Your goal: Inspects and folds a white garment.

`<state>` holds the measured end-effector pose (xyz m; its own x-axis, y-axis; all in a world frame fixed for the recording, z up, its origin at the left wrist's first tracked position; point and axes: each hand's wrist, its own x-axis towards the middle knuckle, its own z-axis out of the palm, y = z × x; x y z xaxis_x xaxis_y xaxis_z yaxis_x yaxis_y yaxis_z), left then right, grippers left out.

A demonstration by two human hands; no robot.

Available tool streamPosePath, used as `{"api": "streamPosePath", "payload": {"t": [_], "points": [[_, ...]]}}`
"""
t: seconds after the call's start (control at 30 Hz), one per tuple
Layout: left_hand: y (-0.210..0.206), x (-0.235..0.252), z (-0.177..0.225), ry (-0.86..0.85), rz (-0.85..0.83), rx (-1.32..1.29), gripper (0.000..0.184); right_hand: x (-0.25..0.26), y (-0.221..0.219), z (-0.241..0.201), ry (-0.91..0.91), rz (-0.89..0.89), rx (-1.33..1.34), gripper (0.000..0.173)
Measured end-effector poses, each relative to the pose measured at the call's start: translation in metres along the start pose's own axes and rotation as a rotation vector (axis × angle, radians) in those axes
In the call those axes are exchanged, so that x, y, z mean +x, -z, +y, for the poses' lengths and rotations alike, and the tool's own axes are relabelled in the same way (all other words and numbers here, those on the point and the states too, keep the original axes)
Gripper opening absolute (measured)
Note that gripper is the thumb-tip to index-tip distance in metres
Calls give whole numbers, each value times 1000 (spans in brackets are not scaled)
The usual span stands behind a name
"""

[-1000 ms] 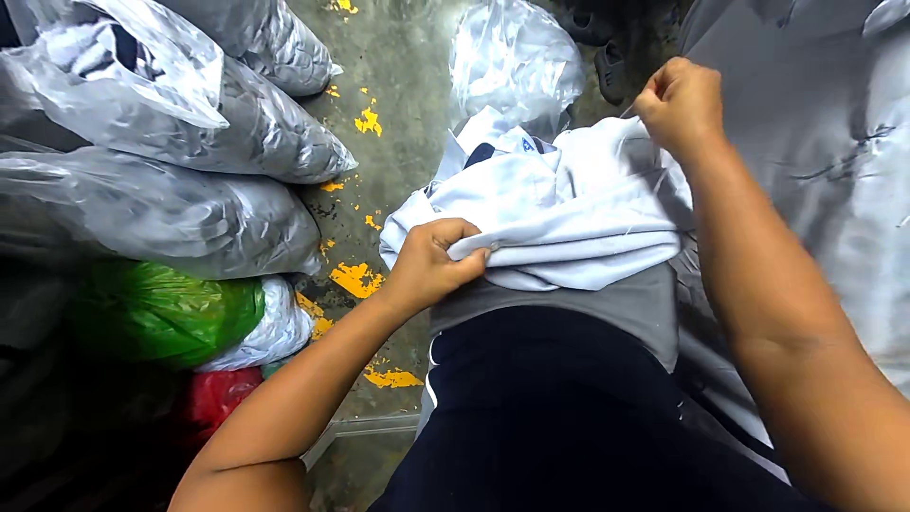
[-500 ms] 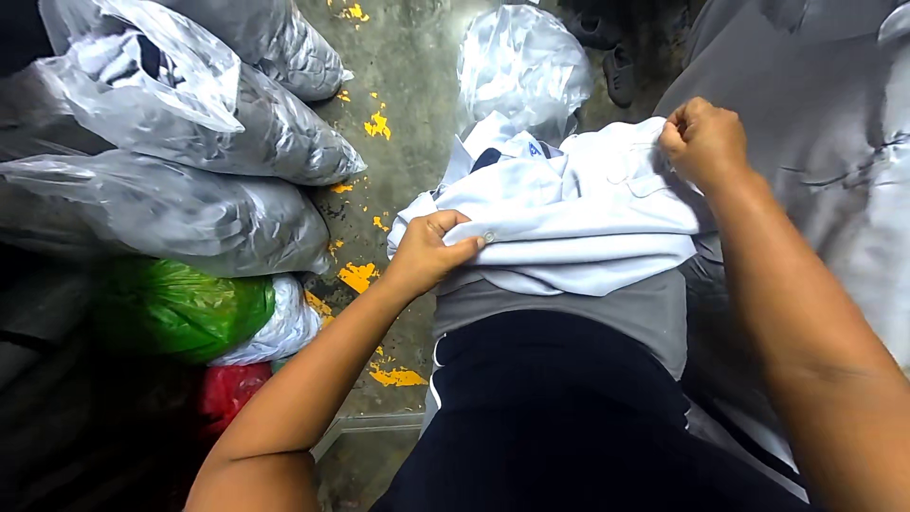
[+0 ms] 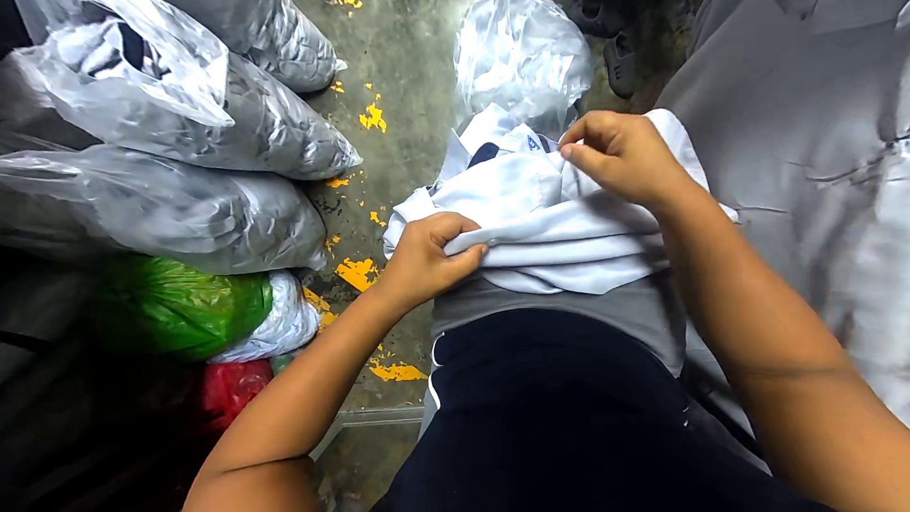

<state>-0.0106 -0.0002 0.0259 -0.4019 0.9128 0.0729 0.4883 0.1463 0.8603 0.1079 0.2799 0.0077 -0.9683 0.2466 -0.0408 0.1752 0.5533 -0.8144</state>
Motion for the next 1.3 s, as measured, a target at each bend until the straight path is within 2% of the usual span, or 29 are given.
{"api": "streamPosePath", "payload": {"t": [0.13, 0.27, 0.37, 0.5, 0.6, 0.8, 1.3], "points": [[-3, -6, -5, -430, 50, 385, 18, -11, -10, -25, 80, -197, 234, 14], [-6, -9, -8, -609, 44, 500, 18, -22, -15, -34, -47, -406, 327, 14], [-8, -11, -8, -644, 31, 520, 16, -27, -22, -37, -249, -487, 418, 16], [-10, -12, -7, -653, 17, 523, 16, -37, -38, -37, -594, -495, 875, 17], [-12, -12, -7, -656, 12, 518, 17, -43, -48, -34, -733, -472, 1140, 20], [-14, -13, -7, -663, 6, 516, 18, -51, -60, -30, -753, -446, 1317, 21], [-14, -12, -4, -684, -40, 514, 20, -52, -68, -32, -761, -419, 1365, 22]]}}
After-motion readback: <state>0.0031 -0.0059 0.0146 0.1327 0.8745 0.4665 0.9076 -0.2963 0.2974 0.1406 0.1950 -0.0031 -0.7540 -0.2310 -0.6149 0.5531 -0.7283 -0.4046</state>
